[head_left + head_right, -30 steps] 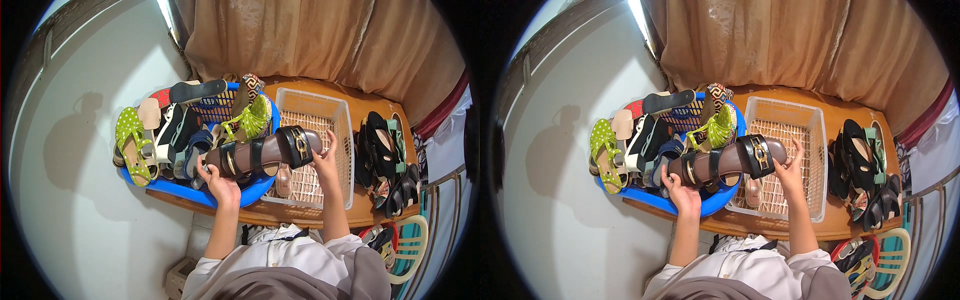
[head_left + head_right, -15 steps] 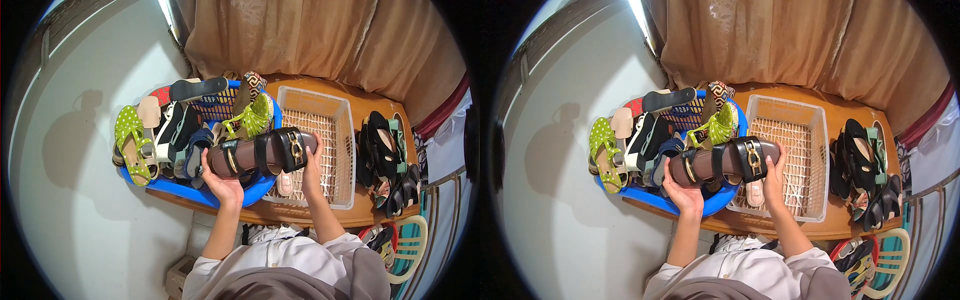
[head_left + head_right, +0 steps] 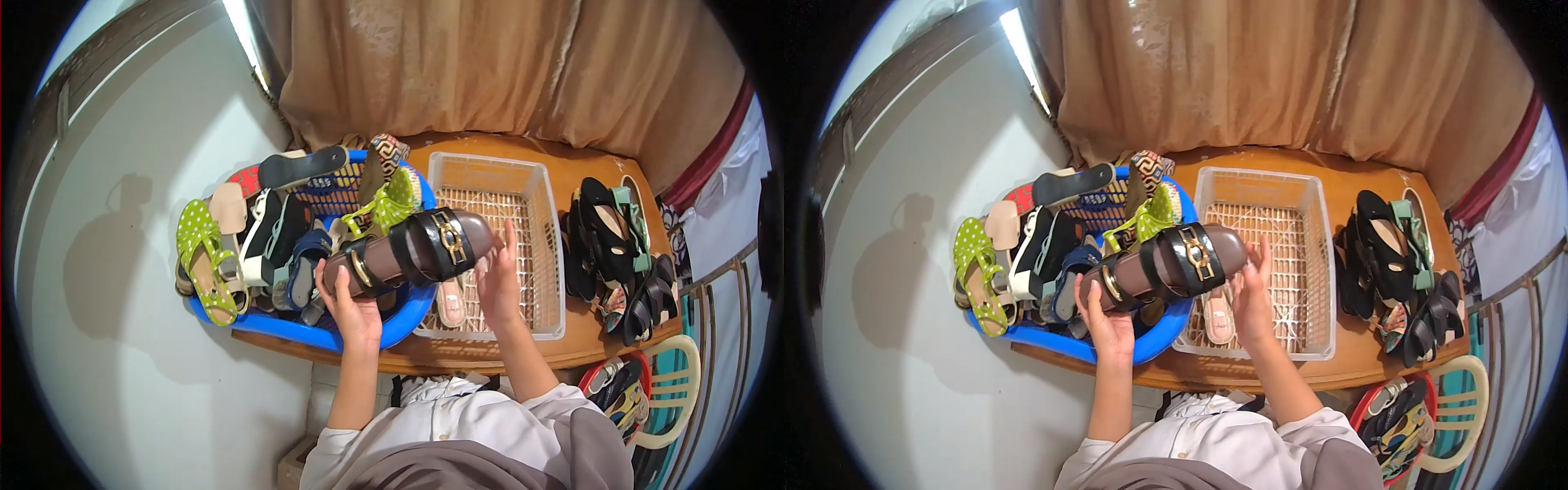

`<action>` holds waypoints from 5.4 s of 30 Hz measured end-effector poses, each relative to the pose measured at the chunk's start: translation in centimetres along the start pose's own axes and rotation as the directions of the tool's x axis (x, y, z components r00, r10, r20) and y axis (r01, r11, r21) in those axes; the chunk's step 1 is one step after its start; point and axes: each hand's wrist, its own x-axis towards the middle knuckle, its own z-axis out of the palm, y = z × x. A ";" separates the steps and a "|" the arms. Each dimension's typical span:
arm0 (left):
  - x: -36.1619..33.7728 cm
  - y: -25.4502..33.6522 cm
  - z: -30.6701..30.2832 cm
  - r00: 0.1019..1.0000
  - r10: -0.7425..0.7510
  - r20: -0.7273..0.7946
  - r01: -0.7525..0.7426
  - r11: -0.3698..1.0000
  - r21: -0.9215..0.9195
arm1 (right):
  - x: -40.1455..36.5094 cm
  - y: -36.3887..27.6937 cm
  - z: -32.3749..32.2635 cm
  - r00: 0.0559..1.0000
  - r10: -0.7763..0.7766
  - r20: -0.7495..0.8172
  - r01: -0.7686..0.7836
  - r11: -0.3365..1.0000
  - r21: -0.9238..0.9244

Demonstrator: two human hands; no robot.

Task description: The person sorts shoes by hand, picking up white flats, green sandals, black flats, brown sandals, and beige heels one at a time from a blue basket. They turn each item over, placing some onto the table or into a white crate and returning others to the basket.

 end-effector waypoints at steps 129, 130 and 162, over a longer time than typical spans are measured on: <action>12.5 12.8 0.1 0.889 0.209 0.408 -0.270 -0.480 0.835 | -0.4 5.3 10.0 0.768 0.113 0.630 0.575 0.310 -0.757; 12.0 12.3 0.5 0.868 0.214 0.448 -0.326 -0.434 0.840 | -0.4 5.2 10.0 0.768 0.112 0.630 0.576 0.309 -0.757; 12.2 8.1 -5.2 0.780 -0.105 0.617 -0.552 -0.579 0.600 | -0.3 5.3 9.8 0.773 0.149 0.617 0.546 0.339 -0.766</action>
